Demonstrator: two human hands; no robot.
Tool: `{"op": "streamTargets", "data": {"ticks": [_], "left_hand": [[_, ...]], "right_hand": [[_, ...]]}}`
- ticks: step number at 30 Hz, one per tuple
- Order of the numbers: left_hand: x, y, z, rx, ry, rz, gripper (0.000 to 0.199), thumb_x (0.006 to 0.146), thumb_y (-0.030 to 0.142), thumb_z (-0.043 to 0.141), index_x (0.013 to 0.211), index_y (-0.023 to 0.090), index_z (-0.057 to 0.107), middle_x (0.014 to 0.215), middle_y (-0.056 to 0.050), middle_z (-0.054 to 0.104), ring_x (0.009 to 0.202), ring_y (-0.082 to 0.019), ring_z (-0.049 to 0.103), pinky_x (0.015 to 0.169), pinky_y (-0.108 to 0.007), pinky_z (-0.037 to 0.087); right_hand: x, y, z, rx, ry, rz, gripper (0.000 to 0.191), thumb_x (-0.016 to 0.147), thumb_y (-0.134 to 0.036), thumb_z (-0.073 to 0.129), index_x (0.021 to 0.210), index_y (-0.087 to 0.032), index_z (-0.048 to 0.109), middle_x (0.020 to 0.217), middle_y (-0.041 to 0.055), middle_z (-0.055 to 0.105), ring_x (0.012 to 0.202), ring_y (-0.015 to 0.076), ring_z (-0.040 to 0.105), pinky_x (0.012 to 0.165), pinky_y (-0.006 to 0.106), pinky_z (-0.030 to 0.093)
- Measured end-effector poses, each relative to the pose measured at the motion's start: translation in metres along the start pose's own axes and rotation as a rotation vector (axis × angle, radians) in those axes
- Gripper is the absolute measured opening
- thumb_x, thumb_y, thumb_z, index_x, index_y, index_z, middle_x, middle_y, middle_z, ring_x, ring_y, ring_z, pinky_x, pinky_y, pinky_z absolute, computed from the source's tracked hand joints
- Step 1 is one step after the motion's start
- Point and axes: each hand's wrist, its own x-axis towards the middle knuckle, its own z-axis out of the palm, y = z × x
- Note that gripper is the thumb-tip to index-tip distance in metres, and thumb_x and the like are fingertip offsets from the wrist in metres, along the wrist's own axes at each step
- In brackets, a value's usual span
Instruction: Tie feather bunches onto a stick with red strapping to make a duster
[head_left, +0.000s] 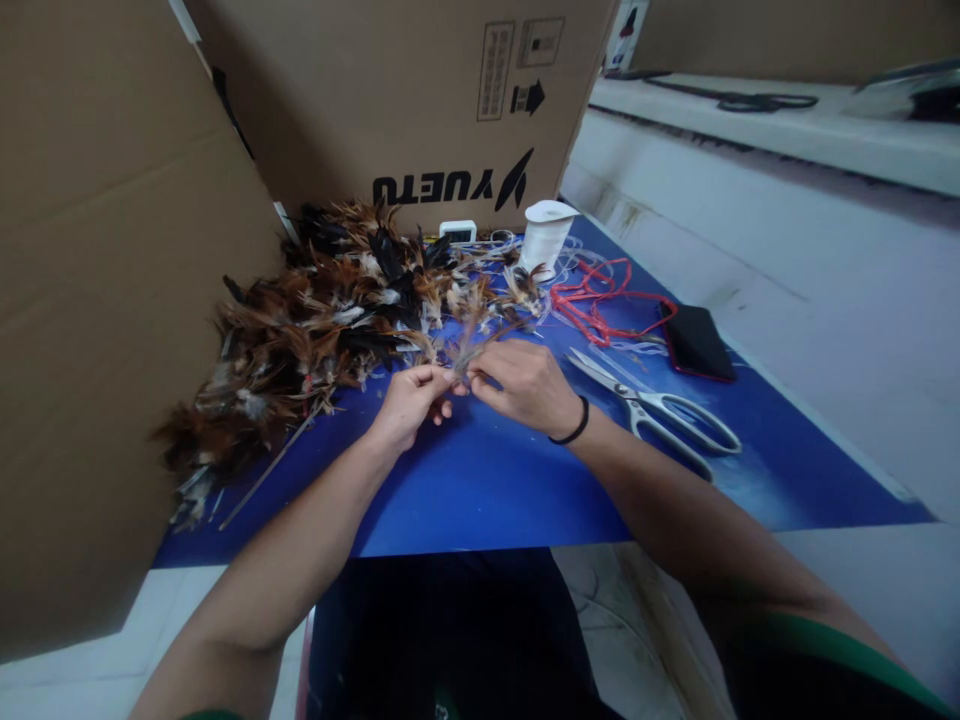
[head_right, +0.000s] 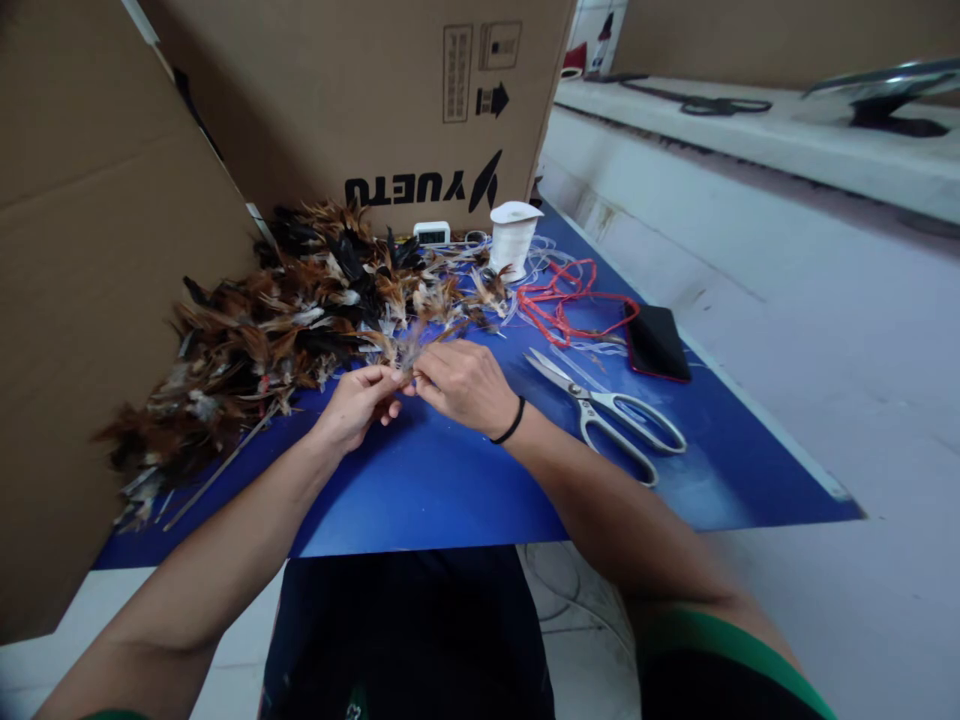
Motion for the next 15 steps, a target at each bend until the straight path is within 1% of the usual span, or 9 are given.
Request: {"op": "streamTargets", "data": {"ticks": [2, 4, 8, 10, 12, 13, 15], "left_hand": [[0.000, 0.000, 0.000, 0.019, -0.006, 0.020, 0.035, 0.066, 0.045, 0.077, 0.071, 0.012, 0.064, 0.071, -0.004, 0.068, 0.042, -0.005, 0.050, 0.035, -0.017, 0.036], [0.000, 0.000, 0.001, 0.028, -0.014, 0.042, 0.036, 0.066, 0.046, 0.077, 0.070, 0.012, 0.064, 0.066, -0.003, 0.066, 0.042, -0.005, 0.049, 0.035, -0.016, 0.035], [0.000, -0.001, 0.000, 0.028, -0.020, 0.079, 0.037, 0.068, 0.048, 0.075, 0.068, 0.013, 0.063, 0.060, -0.002, 0.062, 0.042, -0.005, 0.047, 0.035, -0.016, 0.034], [0.000, -0.001, -0.001, 0.029, -0.016, 0.079, 0.037, 0.070, 0.049, 0.073, 0.067, 0.013, 0.063, 0.054, 0.000, 0.057, 0.040, -0.005, 0.046, 0.036, -0.016, 0.034], [0.001, -0.001, -0.001, 0.021, 0.001, 0.068, 0.036, 0.071, 0.048, 0.072, 0.067, 0.013, 0.063, 0.050, 0.001, 0.054, 0.039, -0.004, 0.044, 0.036, -0.016, 0.033], [0.002, -0.001, -0.002, 0.004, 0.018, 0.068, 0.036, 0.071, 0.047, 0.072, 0.067, 0.013, 0.062, 0.051, 0.001, 0.054, 0.040, -0.004, 0.043, 0.036, -0.016, 0.032], [0.003, 0.001, -0.002, -0.054, 0.062, 0.081, 0.034, 0.070, 0.045, 0.073, 0.067, 0.013, 0.060, 0.060, -0.001, 0.060, 0.041, -0.004, 0.045, 0.036, -0.016, 0.032]], "right_hand": [[0.000, 0.000, 0.001, 0.090, 0.020, 0.042, 0.020, 0.087, -0.022, 0.049, 0.079, -0.016, 0.066, 0.077, 0.0066, 0.069, 0.070, 0.0158, 0.058, 0.070, 0.029, 0.043], [0.001, 0.000, 0.001, 0.227, 0.044, 0.117, 0.018, 0.086, -0.023, 0.051, 0.078, -0.017, 0.066, 0.075, 0.0041, 0.068, 0.066, 0.0132, 0.057, 0.067, 0.027, 0.043], [0.005, 0.004, -0.002, 0.476, 0.094, 0.345, 0.016, 0.082, -0.029, 0.059, 0.077, -0.018, 0.068, 0.070, 0.0014, 0.067, 0.059, 0.0106, 0.055, 0.060, 0.024, 0.044], [0.007, 0.011, -0.003, 0.588, 0.130, 0.456, 0.017, 0.079, -0.033, 0.062, 0.077, -0.017, 0.068, 0.067, 0.0015, 0.067, 0.056, 0.0104, 0.054, 0.056, 0.024, 0.043], [0.009, 0.021, -0.004, 0.692, 0.195, 0.559, 0.020, 0.076, -0.036, 0.065, 0.076, -0.016, 0.067, 0.063, 0.0012, 0.064, 0.052, 0.0099, 0.053, 0.053, 0.024, 0.043], [0.010, 0.027, -0.004, 0.729, 0.241, 0.613, 0.021, 0.074, -0.037, 0.066, 0.076, -0.015, 0.067, 0.062, 0.0009, 0.063, 0.050, 0.0097, 0.052, 0.051, 0.024, 0.042], [0.010, 0.041, -0.002, 0.756, 0.328, 0.701, 0.021, 0.073, -0.037, 0.066, 0.075, -0.015, 0.065, 0.061, 0.0005, 0.061, 0.048, 0.0092, 0.051, 0.049, 0.024, 0.041]]}}
